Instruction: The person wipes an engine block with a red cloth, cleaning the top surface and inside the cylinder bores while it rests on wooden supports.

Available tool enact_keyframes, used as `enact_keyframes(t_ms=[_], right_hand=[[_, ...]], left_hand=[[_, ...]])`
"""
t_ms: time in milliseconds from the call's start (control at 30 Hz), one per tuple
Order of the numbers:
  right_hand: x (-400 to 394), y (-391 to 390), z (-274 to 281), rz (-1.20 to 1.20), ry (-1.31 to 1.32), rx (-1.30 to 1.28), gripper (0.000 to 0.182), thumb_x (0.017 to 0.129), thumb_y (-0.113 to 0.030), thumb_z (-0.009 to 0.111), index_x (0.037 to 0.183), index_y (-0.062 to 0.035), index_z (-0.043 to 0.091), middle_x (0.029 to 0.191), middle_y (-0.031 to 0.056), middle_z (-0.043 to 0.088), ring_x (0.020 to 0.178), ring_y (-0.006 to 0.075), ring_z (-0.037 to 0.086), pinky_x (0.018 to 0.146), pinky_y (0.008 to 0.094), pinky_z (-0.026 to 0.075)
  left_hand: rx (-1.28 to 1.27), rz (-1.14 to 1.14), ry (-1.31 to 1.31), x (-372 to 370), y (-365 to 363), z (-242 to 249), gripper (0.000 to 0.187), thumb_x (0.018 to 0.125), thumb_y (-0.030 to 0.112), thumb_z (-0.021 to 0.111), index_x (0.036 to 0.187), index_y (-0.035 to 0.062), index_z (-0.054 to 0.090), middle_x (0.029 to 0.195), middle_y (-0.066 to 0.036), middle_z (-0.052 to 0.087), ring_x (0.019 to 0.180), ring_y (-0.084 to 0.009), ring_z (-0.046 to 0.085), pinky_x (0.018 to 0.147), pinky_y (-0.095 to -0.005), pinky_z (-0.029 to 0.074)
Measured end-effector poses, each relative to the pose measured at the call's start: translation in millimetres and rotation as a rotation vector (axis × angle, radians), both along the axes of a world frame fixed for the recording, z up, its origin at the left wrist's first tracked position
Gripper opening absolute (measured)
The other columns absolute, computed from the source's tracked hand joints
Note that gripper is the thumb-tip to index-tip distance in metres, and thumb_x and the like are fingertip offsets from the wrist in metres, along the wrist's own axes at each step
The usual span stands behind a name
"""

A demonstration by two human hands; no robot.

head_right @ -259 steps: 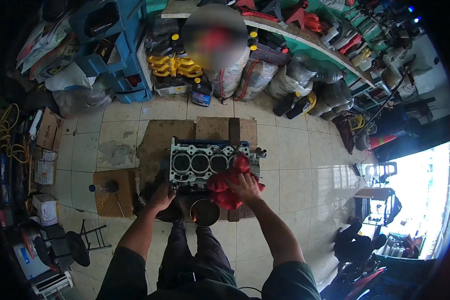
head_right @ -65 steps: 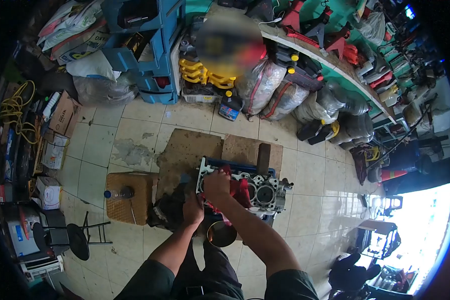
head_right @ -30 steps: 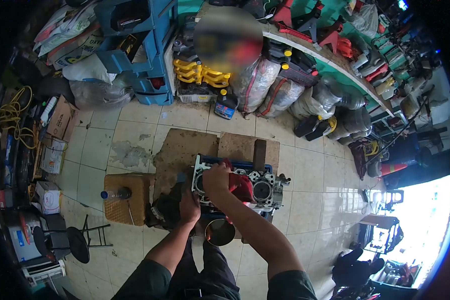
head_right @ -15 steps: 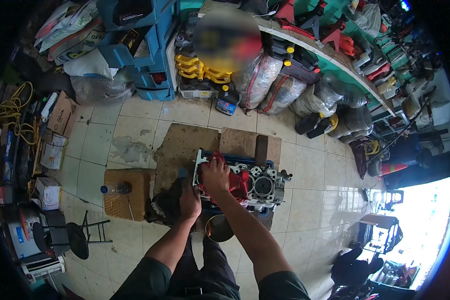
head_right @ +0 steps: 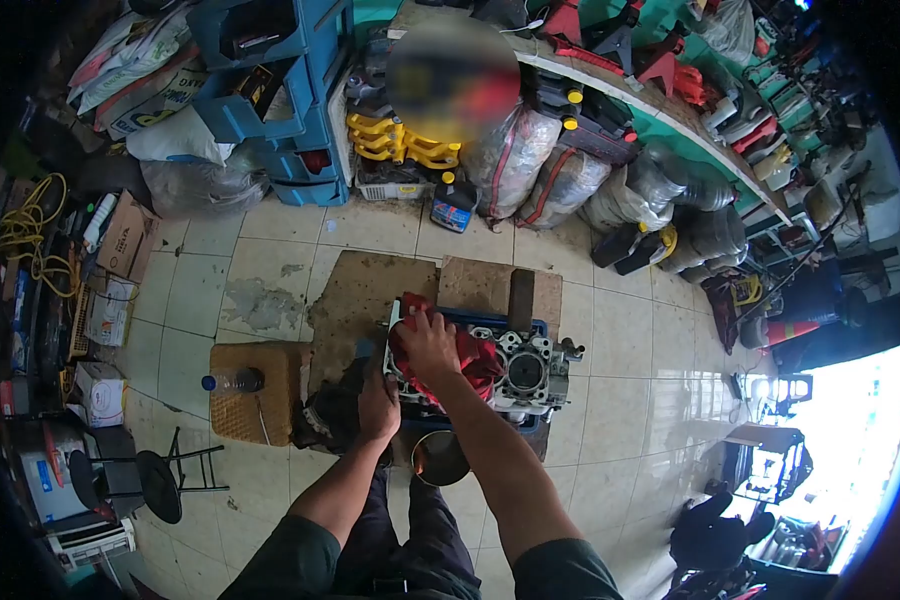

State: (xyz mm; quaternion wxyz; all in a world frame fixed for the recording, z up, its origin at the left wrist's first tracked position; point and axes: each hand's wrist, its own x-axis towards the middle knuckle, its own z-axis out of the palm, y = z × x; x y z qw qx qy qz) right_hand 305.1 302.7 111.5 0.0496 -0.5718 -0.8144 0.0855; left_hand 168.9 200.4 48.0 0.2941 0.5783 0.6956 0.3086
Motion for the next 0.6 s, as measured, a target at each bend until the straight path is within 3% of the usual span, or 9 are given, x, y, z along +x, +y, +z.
enact_keyframes(t_ms=[67,133,167,233,267,400,467,600], right_hand=[[1,-2,-10,-0.049,0.067,0.051,0.032,0.093,-0.021,0.070,0.125,-0.0228,0.071,0.142,0.0144,0.057,0.128,0.0416,0.055,0.097,0.0583,0.052],[-6,8,-6,-0.362,0.138,-0.027,0.034,0.090,-0.023,0.075,0.124,-0.0246,0.071,0.143,0.0147,0.056,0.129,0.0423,0.055,0.096,0.0585,0.053],[-3,7,-4,-0.367,0.135,-0.037,0.034,0.090,-0.023,0.075,0.124,-0.0246,0.071,0.143,0.0147,0.056,0.129,0.0423,0.055,0.096,0.0585,0.053],[17,13,8,-0.135,0.135,-0.134,0.040,0.087,-0.027,0.079,0.126,-0.0257,0.071,0.146,0.0163,0.054,0.133,0.0425,0.054,0.098,0.0591,0.054],[20,11,12,-0.022,0.027,-0.127,0.047,0.083,-0.029,0.084,0.128,-0.0255,0.071,0.151,0.0170,0.051,0.136,0.0424,0.053,0.101,0.0598,0.053],[6,17,25,0.024,-0.130,-0.222,0.051,0.079,-0.031,0.091,0.124,-0.0229,0.070,0.152,0.0156,0.052,0.135,0.0421,0.053,0.100,0.0589,0.055],[4,18,6,-0.023,-0.177,-0.175,0.052,0.078,-0.032,0.091,0.125,-0.0222,0.070,0.154,0.0140,0.051,0.136,0.0419,0.052,0.099,0.0599,0.054],[6,-4,5,-0.109,0.034,-0.057,0.045,0.083,-0.029,0.086,0.125,-0.0226,0.071,0.151,0.0157,0.053,0.134,0.0409,0.052,0.098,0.0588,0.052]], left_hand=[[-0.070,-0.008,-0.025,0,0,5,0.049,0.105,0.017,0.060,0.149,-0.0008,0.049,0.137,-0.034,0.059,0.119,-0.0553,0.060,0.100,-0.0594,0.051],[0.051,0.013,-0.005,0,2,-1,0.048,0.105,0.017,0.060,0.148,-0.0017,0.049,0.138,-0.035,0.057,0.125,-0.0559,0.056,0.105,-0.0590,0.048],[0.040,0.009,-0.005,-4,-2,-5,0.048,0.105,0.017,0.060,0.148,-0.0017,0.049,0.138,-0.035,0.057,0.125,-0.0559,0.056,0.105,-0.0590,0.048],[0.136,-0.017,0.091,-1,2,-4,0.050,0.110,0.022,0.052,0.155,0.0036,0.042,0.148,-0.033,0.052,0.122,-0.0573,0.058,0.098,-0.0627,0.052],[0.013,0.005,-0.007,1,2,-1,0.048,0.105,0.017,0.059,0.148,-0.0020,0.049,0.139,-0.035,0.057,0.126,-0.0557,0.055,0.107,-0.0599,0.046],[-0.038,0.003,0.014,-1,2,-2,0.047,0.106,0.018,0.058,0.148,-0.0011,0.049,0.136,-0.034,0.059,0.122,-0.0557,0.057,0.102,-0.0608,0.049],[0.092,0.002,0.016,0,1,0,0.046,0.106,0.019,0.058,0.147,0.0001,0.050,0.132,-0.034,0.061,0.116,-0.0557,0.060,0.097,-0.0617,0.051],[0.100,-0.008,0.030,1,2,-1,0.045,0.107,0.020,0.057,0.146,0.0012,0.050,0.129,-0.033,0.062,0.113,-0.0555,0.061,0.094,-0.0621,0.052]])
